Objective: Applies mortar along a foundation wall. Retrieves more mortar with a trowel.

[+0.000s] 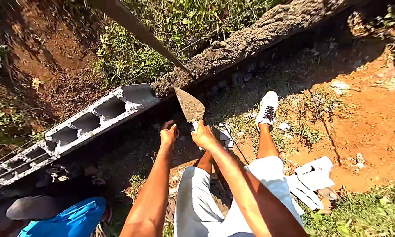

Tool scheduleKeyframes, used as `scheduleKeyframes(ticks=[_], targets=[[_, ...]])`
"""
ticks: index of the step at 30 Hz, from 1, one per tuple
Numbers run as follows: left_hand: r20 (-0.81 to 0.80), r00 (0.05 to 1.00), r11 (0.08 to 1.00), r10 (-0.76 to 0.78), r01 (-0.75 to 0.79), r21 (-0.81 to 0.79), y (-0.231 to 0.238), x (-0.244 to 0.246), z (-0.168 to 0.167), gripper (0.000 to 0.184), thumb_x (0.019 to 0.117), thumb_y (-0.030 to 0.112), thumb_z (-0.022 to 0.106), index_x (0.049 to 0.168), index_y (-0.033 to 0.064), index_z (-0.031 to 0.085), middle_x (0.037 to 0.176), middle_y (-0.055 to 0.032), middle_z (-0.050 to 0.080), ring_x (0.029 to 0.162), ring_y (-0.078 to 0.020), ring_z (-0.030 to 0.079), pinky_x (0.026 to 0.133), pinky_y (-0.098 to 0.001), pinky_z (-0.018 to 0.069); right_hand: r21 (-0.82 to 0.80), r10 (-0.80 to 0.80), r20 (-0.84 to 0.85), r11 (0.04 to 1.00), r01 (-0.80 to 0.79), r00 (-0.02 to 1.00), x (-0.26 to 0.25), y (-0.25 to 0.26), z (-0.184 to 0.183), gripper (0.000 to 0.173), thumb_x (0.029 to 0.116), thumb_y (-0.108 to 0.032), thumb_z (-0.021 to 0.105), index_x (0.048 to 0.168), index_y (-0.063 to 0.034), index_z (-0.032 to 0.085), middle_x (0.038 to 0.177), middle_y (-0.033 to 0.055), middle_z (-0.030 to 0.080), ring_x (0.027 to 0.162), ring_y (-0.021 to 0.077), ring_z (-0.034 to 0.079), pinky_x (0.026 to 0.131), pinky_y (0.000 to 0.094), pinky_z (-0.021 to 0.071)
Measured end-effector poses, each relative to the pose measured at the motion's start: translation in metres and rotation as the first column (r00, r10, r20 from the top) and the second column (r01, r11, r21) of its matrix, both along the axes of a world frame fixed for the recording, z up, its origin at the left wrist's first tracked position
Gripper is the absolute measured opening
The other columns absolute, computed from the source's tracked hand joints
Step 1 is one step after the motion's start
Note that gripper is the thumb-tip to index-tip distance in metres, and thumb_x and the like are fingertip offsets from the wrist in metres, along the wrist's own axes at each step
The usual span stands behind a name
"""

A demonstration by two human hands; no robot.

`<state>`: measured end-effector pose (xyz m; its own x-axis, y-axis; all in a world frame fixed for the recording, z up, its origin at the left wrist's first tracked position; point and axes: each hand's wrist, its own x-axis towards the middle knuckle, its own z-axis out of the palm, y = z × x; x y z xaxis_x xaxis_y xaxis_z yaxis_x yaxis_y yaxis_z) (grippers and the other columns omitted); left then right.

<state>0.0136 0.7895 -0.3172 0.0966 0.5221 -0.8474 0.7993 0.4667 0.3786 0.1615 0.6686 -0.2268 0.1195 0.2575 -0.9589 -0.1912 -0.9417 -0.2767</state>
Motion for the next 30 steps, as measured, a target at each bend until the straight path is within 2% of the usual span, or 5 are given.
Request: scheduleKeyframes(ticks=[7, 15, 21, 25, 30], targets=[[0.075, 0.985, 0.988, -0.155, 0.153, 0.030, -0.016, 0.055, 0.014, 0.027, 0.1092, 0.021, 0.050, 0.126, 0.0021, 0.059, 0.082, -0.0074, 0.067, 0.057, -0.0129, 0.062, 0.051, -0.0285, 0.0531, -0.091, -0.232, 0.309, 0.958, 0.271, 0.922, 0.144, -0.138, 0.019, 0.053, 0.1078, -0.041, 0.051, 0.145, -0.0027, 0.047, 0.124, 0.0252, 0.065, 0.113, 0.0371, 0.066, 0.099, 0.0548, 0.0509], [0.217, 0.962, 0.987, -0.163, 0.161, 0.028, -0.068, 0.177, 0.002, 0.027, 0.1063, 0.015, 0.056, 0.130, 0.0017, 0.057, 0.092, -0.0099, 0.066, 0.065, -0.0142, 0.065, 0.058, -0.0297, 0.0568, -0.051, -0.403, 0.564, 0.854, 0.517, 0.721, 0.358, -0.200, -0.016, 0.050, 0.1043, -0.031, 0.056, 0.144, -0.0024, 0.045, 0.109, 0.0227, 0.063, 0.077, 0.0294, 0.066, 0.068, 0.0468, 0.0570], [0.258, 0.951, 0.985, -0.173, 0.167, 0.045, -0.107, 0.249, -0.003, 0.027, 0.1055, 0.013, 0.057, 0.131, 0.0046, 0.059, 0.097, -0.0123, 0.068, 0.068, -0.0159, 0.066, 0.061, -0.0318, 0.0582, -0.141, -0.176, 0.416, 0.957, 0.254, 0.892, 0.333, -0.187, -0.005, 0.054, 0.1035, -0.029, 0.054, 0.149, -0.0045, 0.037, 0.108, 0.0265, 0.066, 0.079, 0.0356, 0.070, 0.068, 0.0524, 0.0588], [0.250, 0.948, 0.981, -0.195, 0.192, 0.038, -0.129, 0.282, 0.006, 0.029, 0.1061, 0.015, 0.056, 0.133, 0.0044, 0.058, 0.096, -0.0128, 0.068, 0.067, -0.0167, 0.066, 0.061, -0.0333, 0.0581, 0.015, -0.257, 0.195, 0.966, 0.259, 0.946, 0.343, -0.223, 0.020, 0.045, 0.1072, -0.037, 0.054, 0.140, -0.0069, 0.047, 0.088, 0.0131, 0.063, 0.062, 0.0193, 0.061, 0.060, 0.0356, 0.0541], [0.219, 0.955, 0.980, -0.199, 0.190, 0.061, -0.154, 0.319, 0.001, 0.027, 0.1063, 0.015, 0.055, 0.132, 0.0048, 0.059, 0.099, -0.0130, 0.067, 0.068, -0.0167, 0.065, 0.062, -0.0337, 0.0582, 0.082, -0.093, 0.355, 0.994, 0.068, 0.930, 0.396, -0.194, -0.006, 0.044, 0.1055, -0.037, 0.052, 0.134, -0.0037, 0.055, 0.116, 0.0237, 0.069, 0.109, 0.0390, 0.067, 0.092, 0.0621, 0.0528]])
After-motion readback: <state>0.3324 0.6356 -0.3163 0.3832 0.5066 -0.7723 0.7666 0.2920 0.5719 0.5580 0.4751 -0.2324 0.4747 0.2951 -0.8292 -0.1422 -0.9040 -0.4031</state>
